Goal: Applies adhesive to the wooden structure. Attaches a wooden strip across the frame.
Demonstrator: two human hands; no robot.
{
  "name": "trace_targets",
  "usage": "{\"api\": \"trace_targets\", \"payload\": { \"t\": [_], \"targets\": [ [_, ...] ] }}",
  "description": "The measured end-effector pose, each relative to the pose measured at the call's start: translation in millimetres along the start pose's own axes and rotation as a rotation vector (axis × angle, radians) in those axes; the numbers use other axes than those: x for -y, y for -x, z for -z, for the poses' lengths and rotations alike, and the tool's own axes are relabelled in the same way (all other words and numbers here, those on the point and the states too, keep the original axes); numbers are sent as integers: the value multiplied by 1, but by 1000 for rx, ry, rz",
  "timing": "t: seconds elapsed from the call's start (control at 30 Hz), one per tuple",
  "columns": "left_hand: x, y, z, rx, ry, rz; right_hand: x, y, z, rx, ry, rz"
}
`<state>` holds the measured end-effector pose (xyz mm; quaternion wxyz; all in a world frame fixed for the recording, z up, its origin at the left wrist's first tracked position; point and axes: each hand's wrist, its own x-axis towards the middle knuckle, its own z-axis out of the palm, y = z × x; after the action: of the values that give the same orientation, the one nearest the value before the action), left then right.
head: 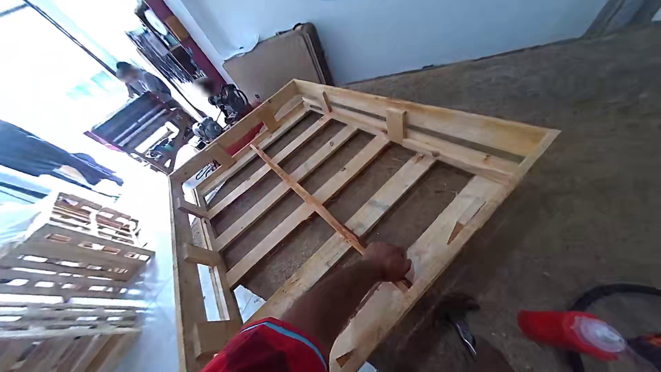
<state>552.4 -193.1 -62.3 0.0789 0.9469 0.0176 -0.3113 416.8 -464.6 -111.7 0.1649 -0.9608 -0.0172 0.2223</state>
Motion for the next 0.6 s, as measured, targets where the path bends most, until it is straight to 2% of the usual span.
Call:
{"api": "trace_targets", "payload": {
  "t": [0.1,0.2,0.27,0.4,0.5,0.6],
  "targets": [
    [4,17,11,-13,25,1,10,-14,2,37,21,42],
    [-15,30,19,-12,51,33,8,2,25,92,-6,-6],
    [-35,35,23,-8,3,102,-5,20,36,5,-57,32],
    [-41,36,13,-30,-115,159,-45,55,30,-123,-176,73],
    [-52,39,19,34,-194,185,-64,52,21,-56,-206,-15],
    [-65,37,38,219,-94,204,-59,37,8,21,-129,-24]
  ]
}}
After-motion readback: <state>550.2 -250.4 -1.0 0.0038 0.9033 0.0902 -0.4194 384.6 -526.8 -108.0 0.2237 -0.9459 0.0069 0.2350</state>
